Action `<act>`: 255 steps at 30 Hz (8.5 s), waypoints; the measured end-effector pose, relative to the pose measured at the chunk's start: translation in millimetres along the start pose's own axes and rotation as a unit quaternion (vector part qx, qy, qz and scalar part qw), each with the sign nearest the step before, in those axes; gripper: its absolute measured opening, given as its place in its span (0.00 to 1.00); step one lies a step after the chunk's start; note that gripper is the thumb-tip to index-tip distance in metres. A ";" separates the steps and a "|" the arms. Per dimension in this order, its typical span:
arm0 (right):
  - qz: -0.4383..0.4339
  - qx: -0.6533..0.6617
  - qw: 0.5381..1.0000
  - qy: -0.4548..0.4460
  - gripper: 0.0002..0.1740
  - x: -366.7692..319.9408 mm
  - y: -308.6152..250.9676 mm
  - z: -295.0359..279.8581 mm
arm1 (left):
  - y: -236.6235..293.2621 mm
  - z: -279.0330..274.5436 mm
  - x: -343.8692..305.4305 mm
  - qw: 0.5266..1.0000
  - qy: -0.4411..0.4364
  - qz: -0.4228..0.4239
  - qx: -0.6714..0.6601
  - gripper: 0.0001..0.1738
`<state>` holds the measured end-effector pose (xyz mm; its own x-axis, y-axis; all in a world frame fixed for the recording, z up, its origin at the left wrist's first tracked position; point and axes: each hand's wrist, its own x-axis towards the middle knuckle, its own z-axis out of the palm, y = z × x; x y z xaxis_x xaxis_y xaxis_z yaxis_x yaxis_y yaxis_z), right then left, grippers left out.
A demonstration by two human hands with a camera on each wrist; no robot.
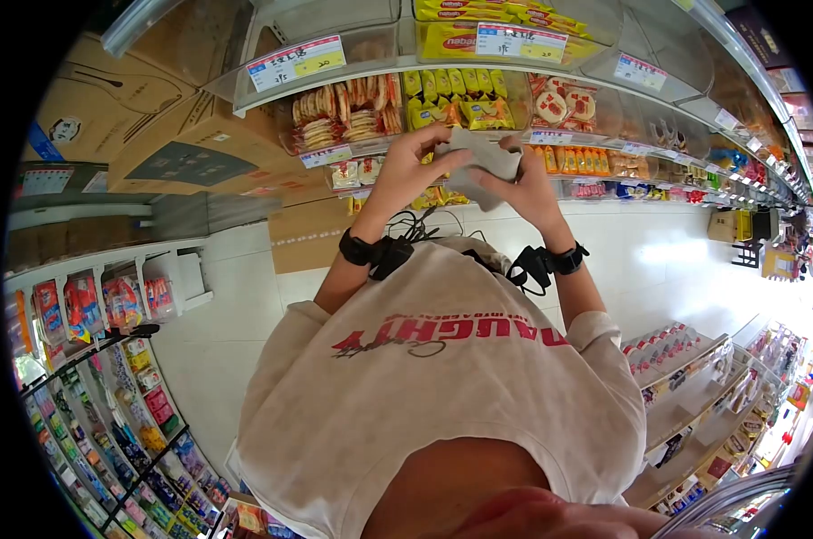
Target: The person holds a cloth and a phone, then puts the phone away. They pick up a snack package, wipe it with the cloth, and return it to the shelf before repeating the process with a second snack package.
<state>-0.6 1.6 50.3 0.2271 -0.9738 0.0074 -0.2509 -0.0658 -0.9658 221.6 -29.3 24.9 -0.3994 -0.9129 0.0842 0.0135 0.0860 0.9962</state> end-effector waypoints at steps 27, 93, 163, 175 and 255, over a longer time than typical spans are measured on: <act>-0.111 -0.105 0.987 0.056 0.21 8.5 0.7 33.0 | -26.2 -27.0 -18.8 0.986 -0.049 -0.114 -0.112 0.26; 0.089 0.433 0.875 -0.196 0.25 68.7 -46.9 226.5 | 45.9 -117.9 -185.4 0.948 0.268 -0.001 -0.171 0.22; 0.020 -0.088 0.974 0.209 0.19 -126.3 15.1 -60.7 | 53.1 157.2 -38.0 0.994 -0.006 -0.104 -0.034 0.14; 0.013 0.205 0.935 0.290 0.15 -137.4 11.5 -47.8 | 49.4 153.4 -30.2 0.995 0.002 -0.037 -0.097 0.16; -0.072 0.048 0.974 0.210 0.30 -84.1 -3.8 39.7 | 40.8 136.5 -45.3 0.930 -0.022 -0.071 -0.361 0.35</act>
<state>18.6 92.4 43.1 -0.1575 -0.9603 0.2304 -0.1517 -0.2070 -0.9665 115.1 70.0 58.7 -0.4816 -0.8757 -0.0340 0.5627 -0.3387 0.7541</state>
